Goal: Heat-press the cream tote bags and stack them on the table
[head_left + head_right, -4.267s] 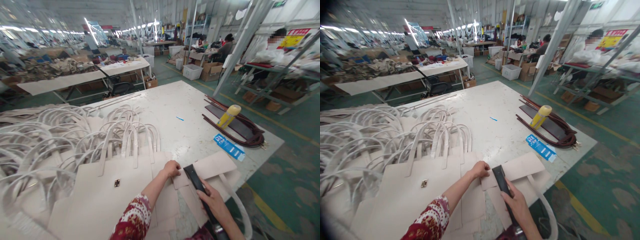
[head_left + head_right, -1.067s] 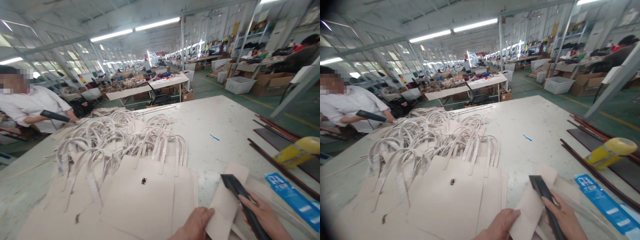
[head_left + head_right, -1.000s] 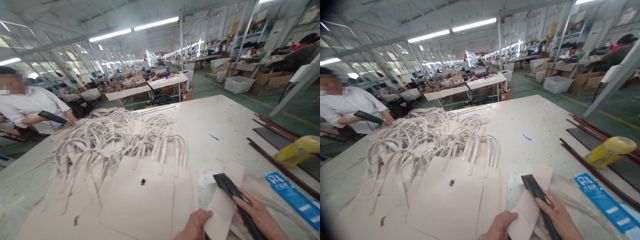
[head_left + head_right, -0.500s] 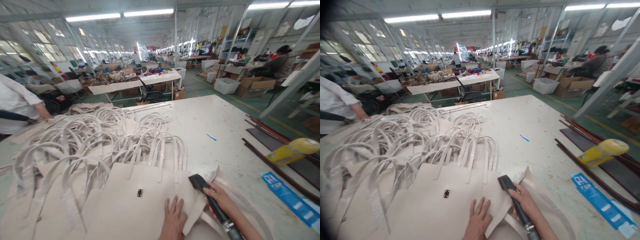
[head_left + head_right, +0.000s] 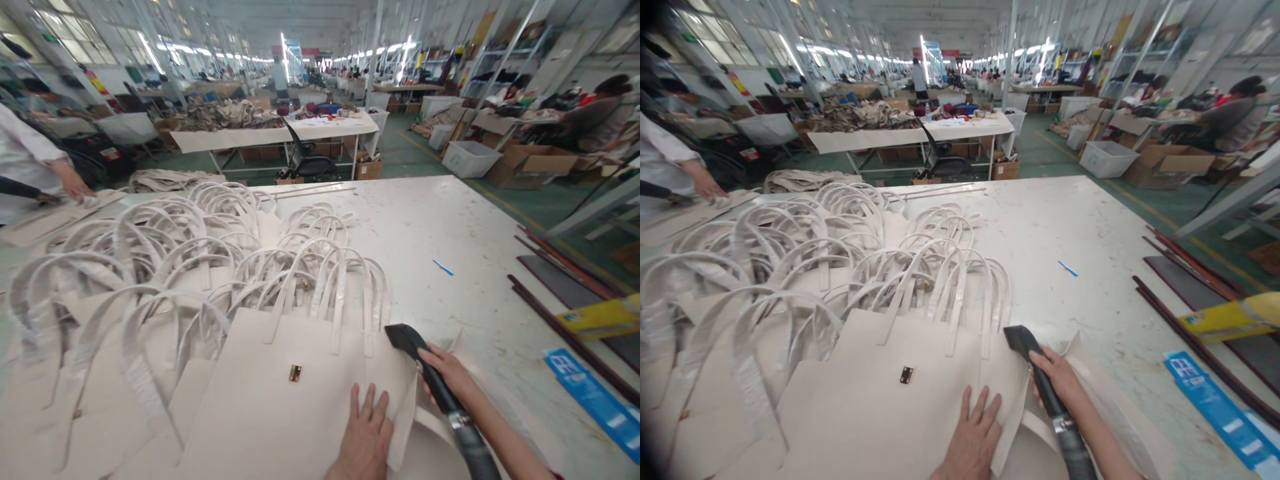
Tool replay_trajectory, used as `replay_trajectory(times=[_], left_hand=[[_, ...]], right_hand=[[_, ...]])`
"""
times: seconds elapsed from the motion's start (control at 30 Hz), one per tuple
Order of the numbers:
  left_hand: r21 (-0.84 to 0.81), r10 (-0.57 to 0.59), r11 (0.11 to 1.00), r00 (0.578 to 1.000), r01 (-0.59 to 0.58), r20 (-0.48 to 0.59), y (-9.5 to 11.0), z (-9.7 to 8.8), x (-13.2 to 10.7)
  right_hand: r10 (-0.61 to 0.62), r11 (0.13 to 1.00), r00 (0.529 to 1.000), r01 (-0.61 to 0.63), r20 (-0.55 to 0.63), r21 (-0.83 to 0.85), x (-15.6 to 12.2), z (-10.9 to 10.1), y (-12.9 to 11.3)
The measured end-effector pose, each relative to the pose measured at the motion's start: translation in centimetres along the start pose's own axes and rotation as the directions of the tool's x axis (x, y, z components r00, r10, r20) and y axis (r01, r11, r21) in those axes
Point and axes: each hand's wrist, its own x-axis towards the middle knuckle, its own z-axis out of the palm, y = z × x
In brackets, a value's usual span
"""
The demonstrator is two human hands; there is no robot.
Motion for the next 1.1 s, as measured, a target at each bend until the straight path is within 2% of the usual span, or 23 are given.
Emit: replay_trajectory(times=[0.1,0.27,0.4,0.5,0.57,0.67,0.77,0.87,0.93,1.1], left_hand=[[-0.052,-0.011,0.999,0.999,0.012,0.034,0.1,-0.7,0.0],[-0.091,-0.003,0.996,0.998,0.009,0.065,0.1,-1.4,0.0],[-0.067,-0.027,0.997,0.998,0.03,0.054,0.2,-0.9,0.0],[-0.058,0.019,0.998,0.998,-0.016,0.055,-0.3,-0.3,-0.7],[-0.048,0.047,0.998,0.999,-0.047,0.015,-0.8,-0.1,-1.6],[-0.016,-0.01,1.0,0.998,0.009,-0.061,-1.4,-0.5,-2.7],[0.021,-0.053,0.998,0.997,0.054,-0.047,-1.4,-1.2,-3.2],[0.072,-0.04,0.996,0.999,0.043,-0.031,-1.2,-1.5,-3.1],[0.096,-0.034,0.995,0.998,0.038,-0.051,-1.2,-1.2,-3.0],[0.162,-0.018,0.986,0.982,0.05,-0.19,-1.4,0.2,-3.0]], right_hand=[[0.016,1.0,1.0,-0.016,0.006,-0.016,-0.4,-0.2,0.2],[0.099,0.995,0.995,-0.099,0.004,0.004,-2.0,-0.6,2.7],[0.014,0.998,0.999,-0.017,-0.045,-0.06,-0.4,0.3,1.2],[-0.046,0.995,0.995,0.038,-0.089,-0.094,-0.7,1.0,-0.6],[-0.074,0.99,0.997,0.07,-0.031,-0.123,-1.9,1.5,-1.3],[-0.081,0.983,0.984,0.104,0.156,-0.151,-3.5,3.2,-1.7],[-0.063,0.983,0.963,0.104,0.261,-0.149,-2.7,5.5,-1.7],[-0.042,0.989,0.968,0.077,0.248,-0.13,-0.9,7.0,-1.6],[-0.028,0.991,0.973,0.057,0.228,-0.122,-0.4,7.2,-1.6],[0.034,0.974,0.973,0.018,0.229,-0.224,-0.9,6.8,-1.7]])
